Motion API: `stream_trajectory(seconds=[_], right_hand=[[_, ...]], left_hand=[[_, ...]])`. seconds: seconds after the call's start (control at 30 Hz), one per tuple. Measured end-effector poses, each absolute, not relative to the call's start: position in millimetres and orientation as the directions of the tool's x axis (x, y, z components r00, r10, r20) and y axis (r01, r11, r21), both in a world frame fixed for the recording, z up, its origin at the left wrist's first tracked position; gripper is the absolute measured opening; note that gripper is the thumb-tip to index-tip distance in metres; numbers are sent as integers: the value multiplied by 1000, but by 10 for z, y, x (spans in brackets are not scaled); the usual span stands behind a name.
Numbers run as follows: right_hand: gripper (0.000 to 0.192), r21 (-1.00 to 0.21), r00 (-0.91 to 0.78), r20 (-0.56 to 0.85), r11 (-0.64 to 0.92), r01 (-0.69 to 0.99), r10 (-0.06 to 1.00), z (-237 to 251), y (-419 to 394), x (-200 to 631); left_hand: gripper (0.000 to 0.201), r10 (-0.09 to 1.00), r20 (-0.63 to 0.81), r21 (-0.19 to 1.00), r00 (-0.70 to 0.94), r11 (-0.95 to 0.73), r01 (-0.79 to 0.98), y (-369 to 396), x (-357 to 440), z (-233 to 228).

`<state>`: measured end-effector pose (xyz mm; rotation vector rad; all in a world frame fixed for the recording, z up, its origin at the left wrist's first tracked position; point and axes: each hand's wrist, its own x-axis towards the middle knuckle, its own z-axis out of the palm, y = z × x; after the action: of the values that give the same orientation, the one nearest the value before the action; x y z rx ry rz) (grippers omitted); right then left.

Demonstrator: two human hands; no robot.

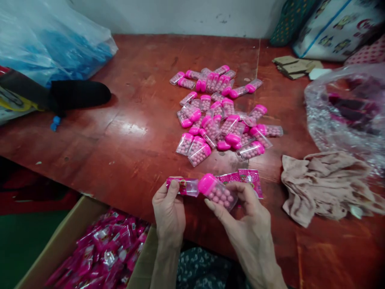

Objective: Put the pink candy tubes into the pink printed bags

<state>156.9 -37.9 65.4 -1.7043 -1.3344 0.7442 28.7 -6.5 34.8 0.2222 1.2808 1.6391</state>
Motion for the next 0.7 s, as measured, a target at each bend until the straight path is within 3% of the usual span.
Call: stream_trajectory(seconds=[0.13, 0.33, 0.47, 0.7], right_hand=[[29, -841, 256, 117, -42, 540, 960, 557, -455, 1550], [32, -901, 96, 13, -30, 432, 995, 568, -480, 1727], [34, -881, 3, 53, 45, 471, 999, 587, -467, 1847], [34, -871, -114, -9, 48, 489, 993, 559, -382, 1976]], left_hand=[[23, 795, -393, 819, -462, 74, -569, -77, 329, 357], [16, 858, -360, 840, -366, 127, -528, -95, 325, 356], [15, 920, -325, 860, -218, 191, -474, -105, 300, 346], [14, 948, -308, 852, -82, 237, -467, -109, 262, 339]])
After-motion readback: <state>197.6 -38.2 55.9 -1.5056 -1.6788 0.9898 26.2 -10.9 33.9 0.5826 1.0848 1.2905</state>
